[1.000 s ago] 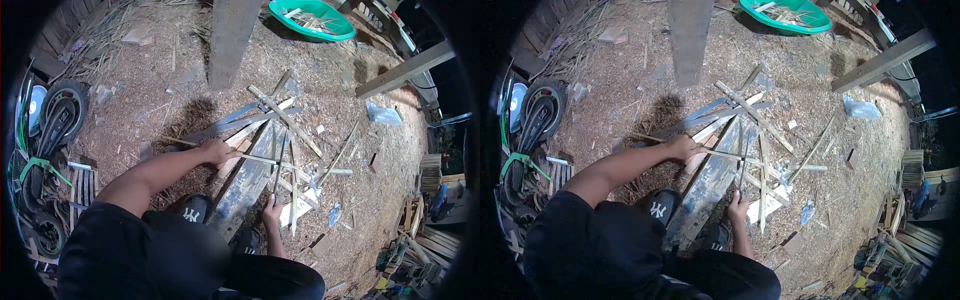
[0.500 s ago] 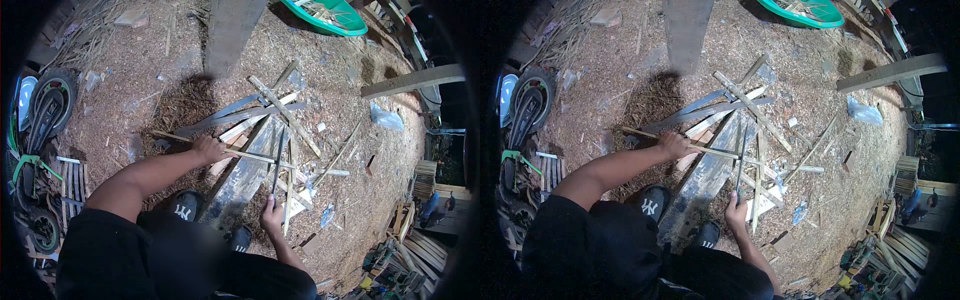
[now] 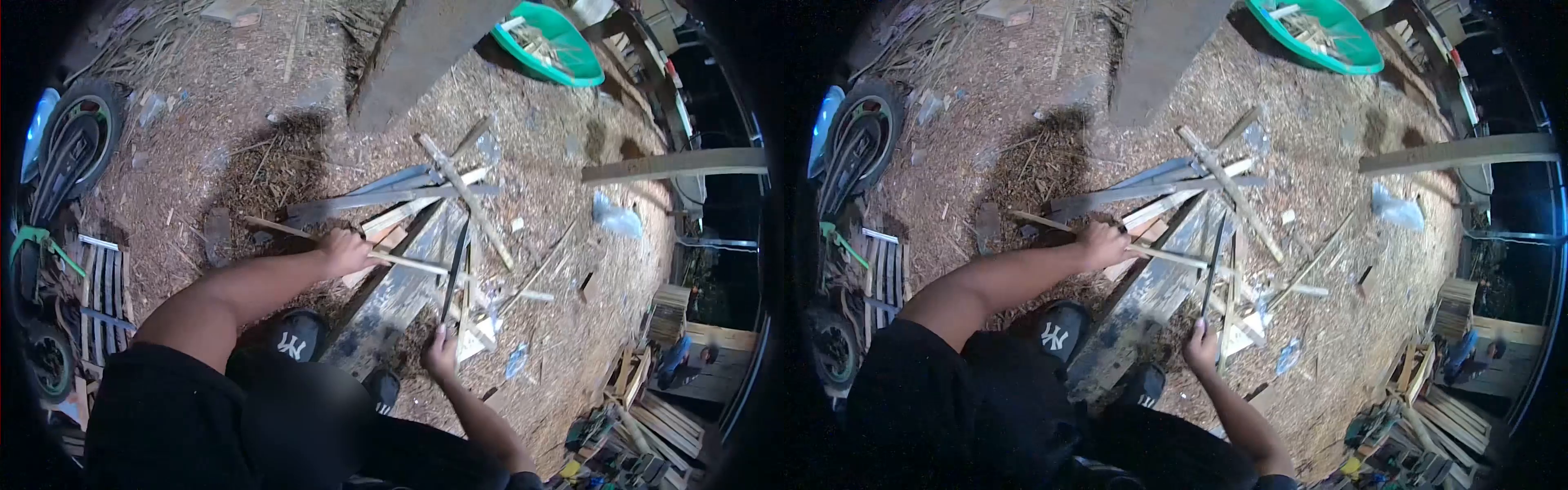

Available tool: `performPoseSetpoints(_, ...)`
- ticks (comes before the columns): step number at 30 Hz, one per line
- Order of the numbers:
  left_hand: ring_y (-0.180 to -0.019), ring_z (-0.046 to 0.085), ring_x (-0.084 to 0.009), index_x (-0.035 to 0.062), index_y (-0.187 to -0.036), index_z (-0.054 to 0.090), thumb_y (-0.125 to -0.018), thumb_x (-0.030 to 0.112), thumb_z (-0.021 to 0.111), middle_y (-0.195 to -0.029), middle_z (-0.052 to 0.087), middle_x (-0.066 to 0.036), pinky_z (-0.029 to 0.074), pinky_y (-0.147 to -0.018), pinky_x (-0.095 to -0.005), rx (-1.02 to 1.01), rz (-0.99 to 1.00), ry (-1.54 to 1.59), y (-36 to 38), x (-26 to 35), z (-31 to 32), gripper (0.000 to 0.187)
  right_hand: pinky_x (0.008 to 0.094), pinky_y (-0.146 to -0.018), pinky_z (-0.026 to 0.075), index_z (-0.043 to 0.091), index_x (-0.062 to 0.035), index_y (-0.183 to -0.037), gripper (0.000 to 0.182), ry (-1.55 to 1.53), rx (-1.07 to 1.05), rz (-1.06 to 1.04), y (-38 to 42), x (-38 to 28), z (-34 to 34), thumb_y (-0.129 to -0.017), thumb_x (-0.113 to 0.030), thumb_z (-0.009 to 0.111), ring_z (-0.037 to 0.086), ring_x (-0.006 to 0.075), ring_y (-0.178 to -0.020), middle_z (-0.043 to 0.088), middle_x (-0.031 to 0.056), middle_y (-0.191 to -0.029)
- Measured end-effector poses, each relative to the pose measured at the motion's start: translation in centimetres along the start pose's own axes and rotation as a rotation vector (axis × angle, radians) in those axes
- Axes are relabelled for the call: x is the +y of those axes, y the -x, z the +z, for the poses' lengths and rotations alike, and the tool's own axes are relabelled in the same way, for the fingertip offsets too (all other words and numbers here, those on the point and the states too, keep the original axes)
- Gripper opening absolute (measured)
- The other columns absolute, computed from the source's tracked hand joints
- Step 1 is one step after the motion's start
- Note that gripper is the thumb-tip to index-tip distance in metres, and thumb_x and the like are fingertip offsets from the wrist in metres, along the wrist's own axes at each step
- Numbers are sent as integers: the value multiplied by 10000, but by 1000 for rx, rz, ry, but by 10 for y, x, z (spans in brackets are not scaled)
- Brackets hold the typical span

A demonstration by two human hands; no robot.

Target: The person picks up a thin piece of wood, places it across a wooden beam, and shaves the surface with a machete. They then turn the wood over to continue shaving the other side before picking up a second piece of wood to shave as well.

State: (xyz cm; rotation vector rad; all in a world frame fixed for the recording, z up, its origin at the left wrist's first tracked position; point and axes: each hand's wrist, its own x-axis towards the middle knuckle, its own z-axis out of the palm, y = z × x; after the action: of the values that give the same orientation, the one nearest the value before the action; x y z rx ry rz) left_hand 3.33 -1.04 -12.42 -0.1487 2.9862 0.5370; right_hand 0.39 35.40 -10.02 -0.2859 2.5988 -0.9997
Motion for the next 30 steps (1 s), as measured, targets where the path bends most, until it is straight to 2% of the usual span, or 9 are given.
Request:
performPoseSetpoints(2,-669,721,-336,85,-944,747,-920,748,484,-674,694,-152,550,-635,-462,-151,-50,49,2,4,-6,714,299,-429,352,532,-60,-910,420,-136,-172,245,8,-55,-30,-1084,-435,459,408,109,-482,445,-7,-611)
performPoseSetpoints(6,-718,736,-312,90,-870,765,-909,783,439,-722,719,-143,562,-645,-432,-144,-4,-14,-4,1,-13,768,306,-378,382,459,-125,-754,507,-358,-471,759,-8,-206,-101,-1067,-524,445,447,142,-402,432,0,-555)
performPoseSetpoints(8,-719,734,-322,86,-820,764,-899,790,448,-707,713,-151,563,-661,-435,-4,-8,-1,-2,1,5,776,312,-391,405,455,-117,-754,518,-389,-513,752,-12,-187,-102,-1067,-530,438,453,147,-403,442,4,-556)
performPoseSetpoints(12,-532,681,-322,87,-750,742,-870,770,538,-549,639,-130,533,-534,-439,124,40,-34,0,-8,5,723,294,-409,374,498,-117,-877,392,-393,-324,313,12,-38,-27,-1083,-449,461,428,126,-434,469,-2,-580)
performPoseSetpoints(14,-528,676,-322,82,-774,750,-871,757,554,-556,640,-143,531,-529,-432,139,107,-36,2,-4,-10,710,288,-410,361,499,-132,-898,404,-393,-388,185,13,-54,-27,-1081,-487,438,423,123,-440,454,-3,-577)
performPoseSetpoints(18,-506,647,-352,106,-902,764,-934,628,580,-549,628,-142,507,-516,-463,130,-15,114,8,14,-27,555,307,-373,372,526,-74,-874,521,-855,-437,614,-8,-84,-68,-1075,-534,385,432,150,-381,462,26,-543)
performPoseSetpoints(20,-557,657,-375,107,-955,760,-940,584,594,-599,650,-154,513,-563,-494,90,-43,130,7,20,-30,505,309,-370,370,531,-57,-840,552,-633,-411,450,-7,-86,-72,-1077,-533,381,436,155,-376,446,26,-527)
performPoseSetpoints(27,-734,698,-390,116,-972,759,-885,584,659,-782,706,-195,532,-669,-526,230,-23,89,16,21,-42,486,315,-367,372,526,-44,-802,570,-655,-430,475,-2,-98,-78,-1085,-517,379,426,164,-362,438,29,-515)
performPoseSetpoints(30,-776,710,-405,108,-966,755,-869,602,671,-810,715,-192,545,-705,-538,44,-143,84,18,31,-54,511,311,-365,372,525,-43,-801,559,-728,-389,452,2,-91,-74,-1090,-500,382,420,152,-361,440,26,-518)
